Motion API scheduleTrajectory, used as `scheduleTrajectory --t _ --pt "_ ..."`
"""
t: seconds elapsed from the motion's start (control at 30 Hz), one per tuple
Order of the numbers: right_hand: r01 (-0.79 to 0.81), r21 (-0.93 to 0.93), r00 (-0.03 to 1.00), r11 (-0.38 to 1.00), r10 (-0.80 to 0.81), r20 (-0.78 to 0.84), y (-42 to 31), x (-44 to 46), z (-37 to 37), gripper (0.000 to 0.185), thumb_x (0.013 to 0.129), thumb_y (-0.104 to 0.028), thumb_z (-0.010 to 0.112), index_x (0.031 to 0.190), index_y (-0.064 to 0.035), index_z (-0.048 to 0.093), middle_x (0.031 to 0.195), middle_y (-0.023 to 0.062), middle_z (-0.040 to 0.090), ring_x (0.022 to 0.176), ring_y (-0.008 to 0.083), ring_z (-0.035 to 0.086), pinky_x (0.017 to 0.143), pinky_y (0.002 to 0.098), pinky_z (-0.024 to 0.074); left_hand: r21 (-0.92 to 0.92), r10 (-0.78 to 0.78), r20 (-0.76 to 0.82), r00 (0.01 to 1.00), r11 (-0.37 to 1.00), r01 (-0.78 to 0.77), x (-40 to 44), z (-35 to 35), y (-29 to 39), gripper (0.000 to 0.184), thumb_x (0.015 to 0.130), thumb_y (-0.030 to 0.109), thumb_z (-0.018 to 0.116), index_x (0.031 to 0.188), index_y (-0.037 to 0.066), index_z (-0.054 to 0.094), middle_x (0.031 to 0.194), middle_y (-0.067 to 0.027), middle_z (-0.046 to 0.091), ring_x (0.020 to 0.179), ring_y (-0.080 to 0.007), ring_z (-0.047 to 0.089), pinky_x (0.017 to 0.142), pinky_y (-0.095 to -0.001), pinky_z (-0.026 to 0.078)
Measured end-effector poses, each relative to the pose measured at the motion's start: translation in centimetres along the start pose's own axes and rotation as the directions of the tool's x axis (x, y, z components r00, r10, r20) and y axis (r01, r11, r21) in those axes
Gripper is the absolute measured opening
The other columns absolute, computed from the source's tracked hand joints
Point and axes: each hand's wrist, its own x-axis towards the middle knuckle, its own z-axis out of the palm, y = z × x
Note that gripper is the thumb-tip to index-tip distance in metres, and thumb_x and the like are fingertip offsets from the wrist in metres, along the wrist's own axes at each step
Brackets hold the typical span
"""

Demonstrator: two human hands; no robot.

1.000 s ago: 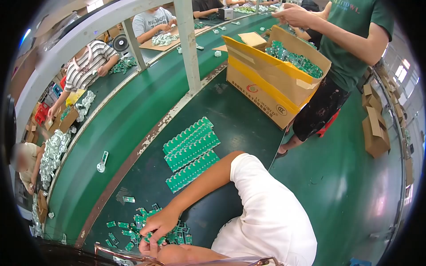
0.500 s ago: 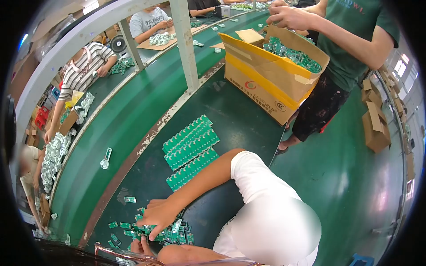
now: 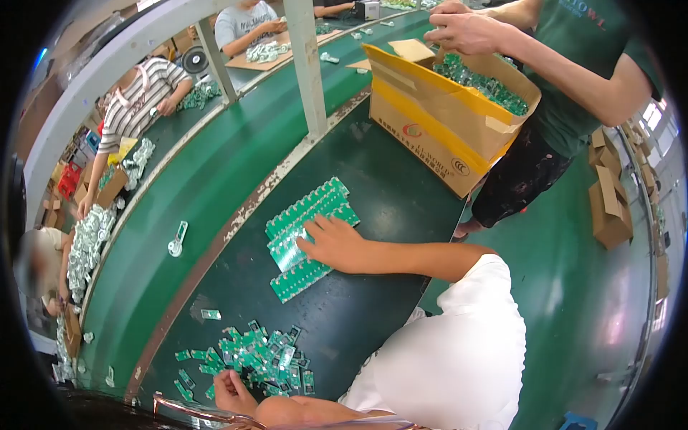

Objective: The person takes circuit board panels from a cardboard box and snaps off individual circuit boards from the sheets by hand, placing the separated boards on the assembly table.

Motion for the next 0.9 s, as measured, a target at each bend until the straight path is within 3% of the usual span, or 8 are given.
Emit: scheduleTrajectory --t 0.17,0.3,0.43,0.53,0.6,0.67,0.73,0.9 --pt "0.095 0.104 0.995 0.99 -0.09 -0.048 1.7 0.5 -0.6 0.031 0.077 -0.036 0.063 0.098 -0.0141 0.058 0.097 0.0083 0.052 0.093 0.0255 0.051 0.073 0.0367 0.0448 -0.034 -0.002 -0.056 0.998 0.999 0.0 -0.4 -0.2 3.2 0.006 0.085 0.004 0.06 0.086 -0.002 0.059 0.072 -0.0089 0.058 0.056 -0.0172 0.052 0.048 -0.0279 0.041" --pt "0.22 -0.089 0.918 0.971 -0.237 -0.319 3.2 0.6 -1.0 0.014 0.075 -0.015 0.064 0.086 -0.0074 0.06 0.085 0.0043 0.06 0.079 0.0203 0.058 0.069 0.0336 0.0447 -0.028 0.022 -0.088 0.996 0.999 -0.025 -0.4 -0.1 3.3 0.004 0.083 0.003 0.061 0.084 0.0 0.059 0.071 -0.0077 0.058 0.055 -0.0165 0.051 0.046 -0.0283 0.036" --pt "0.267 0.035 0.815 0.963 -0.206 -0.542 4.1 1.9 -1.7 0.006 0.079 -0.005 0.059 0.084 -0.0027 0.057 0.069 0.0086 0.057 0.057 0.0245 0.057 0.05 0.0342 0.0449 -0.136 -0.01 -0.094 0.996 0.991 -0.003 -0.4 -0.3 3.8 0.004 0.082 0.002 0.061 0.086 0.0 0.06 0.075 -0.0066 0.06 0.057 -0.0139 0.053 0.049 -0.0249 0.039" --pt "0.041 0.56 0.915 0.827 0.194 -0.354 -0.4 4.8 -5.7 0.012 0.09 -0.01 0.053 0.088 0.0017 0.053 0.065 0.0132 0.051 0.055 0.0283 0.055 0.05 0.0357 0.0423 -0.503 -0.219 0.082 0.972 0.833 0.231 -0.7 -0.6 4.0 0.038 0.081 0.005 0.064 0.116 0.0 0.05 0.095 -0.0097 0.061 0.079 -0.0164 0.061 0.067 -0.0253 0.05" --pt "0.005 0.806 1.0 0.592 0.013 -0.016 -4.5 8.0 -7.4 0.015 0.091 -0.014 0.052 0.087 0.0004 0.054 0.067 0.0142 0.055 0.059 0.0328 0.056 0.053 0.0378 0.0428 -0.728 -0.108 0.138 0.985 0.662 0.175 0.3 -1.0 6.9 0.062 0.081 0.007 0.065 0.134 0.004 0.032 0.116 -0.0147 0.054 0.096 -0.0239 0.06 0.075 -0.0294 0.05" --pt "0.22 0.856 0.932 0.469 -0.36 -0.042 -9.2 10.3 -6.1 0.014 0.092 -0.014 0.052 0.089 -0.0011 0.056 0.071 0.0141 0.055 0.062 0.0307 0.055 0.057 0.0348 0.0432 -0.898 0.007 0.239 0.971 0.383 0.219 1.0 -0.8 6.6 0.077 0.08 0.006 0.066 0.14 0.006 0.019 0.129 -0.0161 0.044 0.108 -0.0311 0.056 0.08 -0.035 0.051" --pt "0.383 0.84 0.84 0.384 -0.523 -0.144 -13.9 12.0 -3.7 0.017 0.09 -0.017 0.055 0.088 -0.0003 0.057 0.073 0.015 0.058 0.066 0.0326 0.057 0.059 0.0375 0.0447 -0.912 0.006 0.41 0.912 0.032 0.409 1.8 -1.2 6.6 0.073 0.08 0.006 0.065 0.138 0.004 0.022 0.13 -0.0159 0.041 0.109 -0.0337 0.056 0.08 -0.0389 0.054" --pt "0.197 0.851 0.927 0.486 -0.376 0.0 -15.3 12.7 -2.7 0.028 0.088 -0.022 0.059 0.105 -0.0001 0.056 0.09 0.0131 0.062 0.075 0.0218 0.062 0.066 0.0339 0.0488 -0.98 -0.439 0.166 0.883 0.025 0.197 1.8 -1.4 3.3 0.022 0.088 0.004 0.057 0.101 -0.001 0.041 0.079 -0.0146 0.063 0.071 -0.0289 0.068 0.058 -0.0303 0.059"
